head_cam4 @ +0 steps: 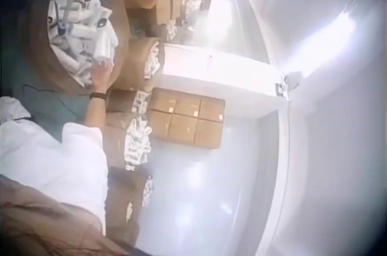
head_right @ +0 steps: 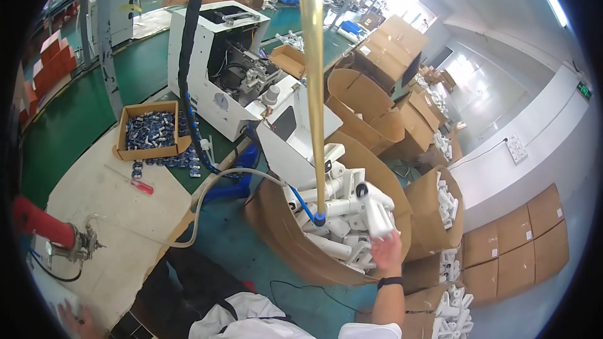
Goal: The person picks up a white plastic housing from a bin, places it on the workbench, and uses a pneumatic screwdriver to drive screws into it. They then set the housing aside and repeat the process with another unit.
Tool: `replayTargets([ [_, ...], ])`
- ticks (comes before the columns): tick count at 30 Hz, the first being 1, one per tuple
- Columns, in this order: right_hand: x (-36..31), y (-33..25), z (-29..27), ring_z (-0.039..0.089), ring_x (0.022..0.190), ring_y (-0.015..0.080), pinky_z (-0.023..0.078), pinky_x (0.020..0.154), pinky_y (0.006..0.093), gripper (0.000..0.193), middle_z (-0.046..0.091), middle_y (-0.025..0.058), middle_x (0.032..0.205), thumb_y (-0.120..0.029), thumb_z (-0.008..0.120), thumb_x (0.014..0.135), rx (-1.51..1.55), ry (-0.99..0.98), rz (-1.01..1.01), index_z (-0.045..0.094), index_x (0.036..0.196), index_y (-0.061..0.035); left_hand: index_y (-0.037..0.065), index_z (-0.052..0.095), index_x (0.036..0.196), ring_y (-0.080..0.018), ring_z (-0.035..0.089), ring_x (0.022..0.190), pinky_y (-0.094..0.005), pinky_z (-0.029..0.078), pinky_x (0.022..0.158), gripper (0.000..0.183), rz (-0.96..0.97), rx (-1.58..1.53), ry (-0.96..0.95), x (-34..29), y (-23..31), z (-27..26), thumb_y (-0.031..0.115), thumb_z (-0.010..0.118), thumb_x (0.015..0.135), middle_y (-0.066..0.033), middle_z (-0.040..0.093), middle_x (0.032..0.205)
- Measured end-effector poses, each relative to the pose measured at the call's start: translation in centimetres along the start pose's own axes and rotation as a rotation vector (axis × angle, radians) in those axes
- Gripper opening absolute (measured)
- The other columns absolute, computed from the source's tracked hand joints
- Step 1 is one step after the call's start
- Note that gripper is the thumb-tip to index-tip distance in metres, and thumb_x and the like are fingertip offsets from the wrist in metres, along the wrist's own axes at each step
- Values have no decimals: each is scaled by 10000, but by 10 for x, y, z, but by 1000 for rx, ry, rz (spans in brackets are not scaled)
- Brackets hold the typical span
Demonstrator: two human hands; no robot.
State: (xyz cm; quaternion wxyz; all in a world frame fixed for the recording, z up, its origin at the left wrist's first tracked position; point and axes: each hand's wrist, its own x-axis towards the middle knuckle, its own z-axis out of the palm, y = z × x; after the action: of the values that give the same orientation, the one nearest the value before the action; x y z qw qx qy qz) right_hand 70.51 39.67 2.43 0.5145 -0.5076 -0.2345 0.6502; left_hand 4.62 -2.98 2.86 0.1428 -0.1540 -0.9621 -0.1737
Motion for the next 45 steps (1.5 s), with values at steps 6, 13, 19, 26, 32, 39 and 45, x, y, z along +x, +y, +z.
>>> replayTargets([
  [6,-11,6,101,612,678,144,468,547,263,433,685,125,868,-337,520,925,-632,-512,362,581,1186,3,17,531,1303,-297,499,1246,-416,312,1084,675,626,148,-222,42,7,-16,394,747,787,-158,396,1448],
  [13,-70,54,311,577,648,98,461,561,222,522,630,41,814,-148,685,833,-858,-1600,398,496,1293,11,-1,517,1210,-385,484,1050,-452,384,926,889,481,-22,-332,99,-45,10,363,780,443,-190,534,1093],
  [19,-142,90,410,587,682,109,478,574,237,576,649,49,919,-125,722,805,-890,-1850,-79,476,1318,-32,57,637,1067,-365,587,960,-435,455,863,728,465,-118,-555,124,-2,15,458,834,492,-168,633,1012],
  [26,-188,149,527,530,1094,240,467,838,286,652,530,144,1230,-106,767,721,-544,-1214,-1157,446,1274,22,44,659,954,-319,614,984,-416,484,840,650,358,94,-475,109,98,28,592,719,609,-156,655,975],
  [32,-225,200,609,586,972,153,476,763,257,557,577,98,1119,-85,754,768,-394,-1285,-575,471,1240,2,47,662,951,-296,634,976,-400,492,839,631,321,74,-541,102,121,23,578,715,613,-132,670,971],
  [39,-236,211,623,553,559,81,435,508,214,192,606,39,746,12,610,858,-67,-1176,-479,581,1048,2,41,650,958,-286,640,936,-419,470,809,637,349,3,-502,94,122,31,587,700,633,-119,667,952],
  [45,-241,227,634,535,515,96,437,480,236,122,583,51,704,8,600,863,-25,-1215,-471,568,980,0,42,639,998,-273,633,941,-408,455,819,660,330,3,-567,98,118,29,598,695,647,-108,652,974],
])
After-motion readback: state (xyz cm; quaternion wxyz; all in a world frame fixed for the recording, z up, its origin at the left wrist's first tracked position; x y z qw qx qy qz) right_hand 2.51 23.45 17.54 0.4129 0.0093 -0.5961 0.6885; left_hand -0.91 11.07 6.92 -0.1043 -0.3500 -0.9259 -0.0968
